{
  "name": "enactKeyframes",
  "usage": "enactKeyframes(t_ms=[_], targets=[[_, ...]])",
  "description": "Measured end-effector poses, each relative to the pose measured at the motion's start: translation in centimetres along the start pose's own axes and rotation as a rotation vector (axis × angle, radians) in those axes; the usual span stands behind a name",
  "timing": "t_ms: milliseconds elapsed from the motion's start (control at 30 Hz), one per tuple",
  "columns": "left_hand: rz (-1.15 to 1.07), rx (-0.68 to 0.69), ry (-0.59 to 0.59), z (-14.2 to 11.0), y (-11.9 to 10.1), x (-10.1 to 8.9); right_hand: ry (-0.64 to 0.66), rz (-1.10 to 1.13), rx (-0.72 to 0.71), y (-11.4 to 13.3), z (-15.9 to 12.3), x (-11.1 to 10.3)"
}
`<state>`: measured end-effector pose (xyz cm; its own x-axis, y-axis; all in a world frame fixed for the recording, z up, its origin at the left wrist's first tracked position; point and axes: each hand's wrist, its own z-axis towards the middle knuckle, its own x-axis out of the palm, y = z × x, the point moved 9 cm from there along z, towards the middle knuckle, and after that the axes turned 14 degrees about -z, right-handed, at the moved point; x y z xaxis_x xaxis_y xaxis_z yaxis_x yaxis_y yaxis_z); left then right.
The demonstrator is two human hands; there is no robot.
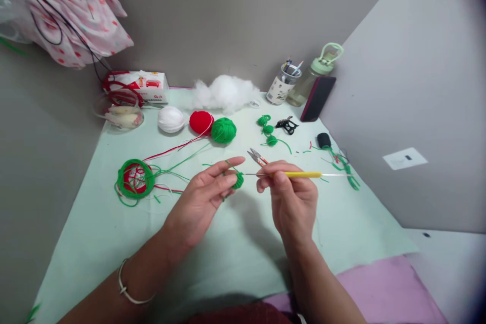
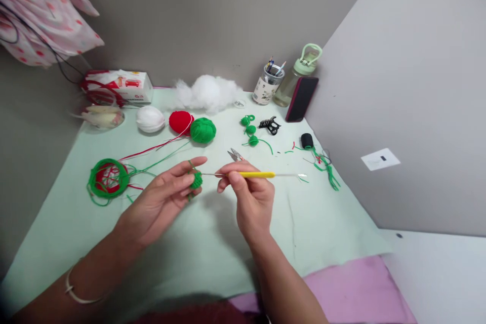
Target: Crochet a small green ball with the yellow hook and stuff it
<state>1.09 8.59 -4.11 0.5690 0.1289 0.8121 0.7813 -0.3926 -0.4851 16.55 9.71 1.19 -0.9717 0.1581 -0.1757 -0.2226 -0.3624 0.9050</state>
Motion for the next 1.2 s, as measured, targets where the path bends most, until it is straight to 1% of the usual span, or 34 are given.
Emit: enactKeyframes(t_ms=[67,133,233,333,433,533,633,767,1200], targets=[[0.069,0.052,-0.002,-0.2,-0.5,0.2,0.047,0.139,0.1,-0.8,0.2,0.7],[0.129,0.098,-0.011,-0.4,-0.8,0.4,0.069,0.206,0.13,-1.0,0.1,1.1],[0.228,0.156,-0.02,-0.7,-1.1,0.4,0.044,0.233,0.147,-1.1,-0.1,1.1],[0.315,0.184,-0.036,-0.8,-1.3,0.2,0.009,0.24,0.168,-1.2,-0.2,0.8],[0.326,0.187,-0.045,-0.9,-1.4,0.0,-0.02,0.239,0.142,-0.9,-0.2,0.5],[0.285,0.157,-0.023,-0.8,-1.2,0.3,-0.036,0.215,0.099,-0.3,-0.2,0.2],[0.271,0.14,-0.013,-0.7,-1.0,0.4,-0.012,0.202,0.075,0.0,-0.4,0.2],[0.285,0.14,-0.014,-0.8,-1.0,0.4,0.03,0.179,0.077,0.1,-0.4,0.3],[0.311,0.163,-0.003,-0.8,-1.2,0.4,0.065,0.176,0.061,0.1,-0.3,0.4]])
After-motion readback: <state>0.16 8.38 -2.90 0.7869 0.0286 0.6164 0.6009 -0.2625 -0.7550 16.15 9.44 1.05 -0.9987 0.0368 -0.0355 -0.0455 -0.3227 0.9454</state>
